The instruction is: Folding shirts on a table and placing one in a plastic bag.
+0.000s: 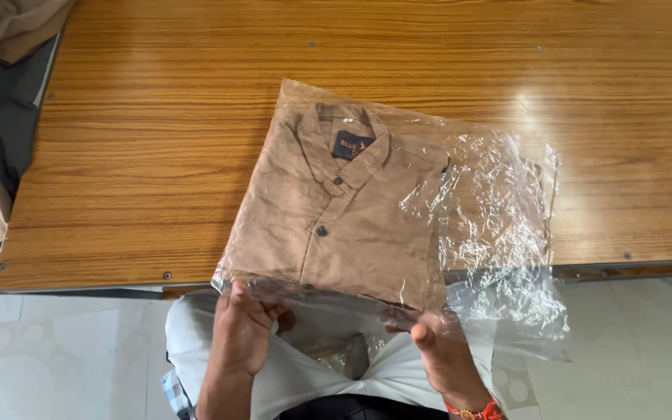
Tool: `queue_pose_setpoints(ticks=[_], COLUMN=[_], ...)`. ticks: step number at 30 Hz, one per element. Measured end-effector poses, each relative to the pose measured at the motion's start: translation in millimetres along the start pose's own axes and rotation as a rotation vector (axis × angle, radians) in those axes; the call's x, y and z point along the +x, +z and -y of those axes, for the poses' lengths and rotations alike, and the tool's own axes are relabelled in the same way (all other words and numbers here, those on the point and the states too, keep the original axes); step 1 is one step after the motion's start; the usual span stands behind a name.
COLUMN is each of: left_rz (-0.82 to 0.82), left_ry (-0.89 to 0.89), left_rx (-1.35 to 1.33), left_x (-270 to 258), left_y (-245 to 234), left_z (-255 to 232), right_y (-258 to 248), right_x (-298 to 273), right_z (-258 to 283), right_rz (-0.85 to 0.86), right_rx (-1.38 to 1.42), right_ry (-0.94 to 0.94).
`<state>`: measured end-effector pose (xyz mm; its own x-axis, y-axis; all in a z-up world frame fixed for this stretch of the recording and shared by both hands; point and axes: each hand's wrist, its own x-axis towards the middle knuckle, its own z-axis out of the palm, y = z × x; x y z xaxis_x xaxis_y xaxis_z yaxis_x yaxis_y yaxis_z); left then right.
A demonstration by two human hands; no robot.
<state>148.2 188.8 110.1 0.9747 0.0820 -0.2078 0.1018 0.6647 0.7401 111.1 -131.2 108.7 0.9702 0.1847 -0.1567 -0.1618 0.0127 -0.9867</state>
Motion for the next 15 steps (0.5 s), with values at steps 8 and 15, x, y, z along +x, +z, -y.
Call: queue_pose_setpoints(ticks=[8,15], left_rz=[-0.174,-0.211], left_ry=[0.03,-0.017], left_rx=[-0.046,0.092], left_x=[2.5,-24.5], left_y=[21.4,13.1], left_z=[8.8,7.4], right_y=[22.5,7.8], right_x=[16.1,6.0], right_z=[6.7,22.5], right_rz=[-0.301,-0.231], right_rx=[0.235,0.174], right_ry=[-0.064,-0.149])
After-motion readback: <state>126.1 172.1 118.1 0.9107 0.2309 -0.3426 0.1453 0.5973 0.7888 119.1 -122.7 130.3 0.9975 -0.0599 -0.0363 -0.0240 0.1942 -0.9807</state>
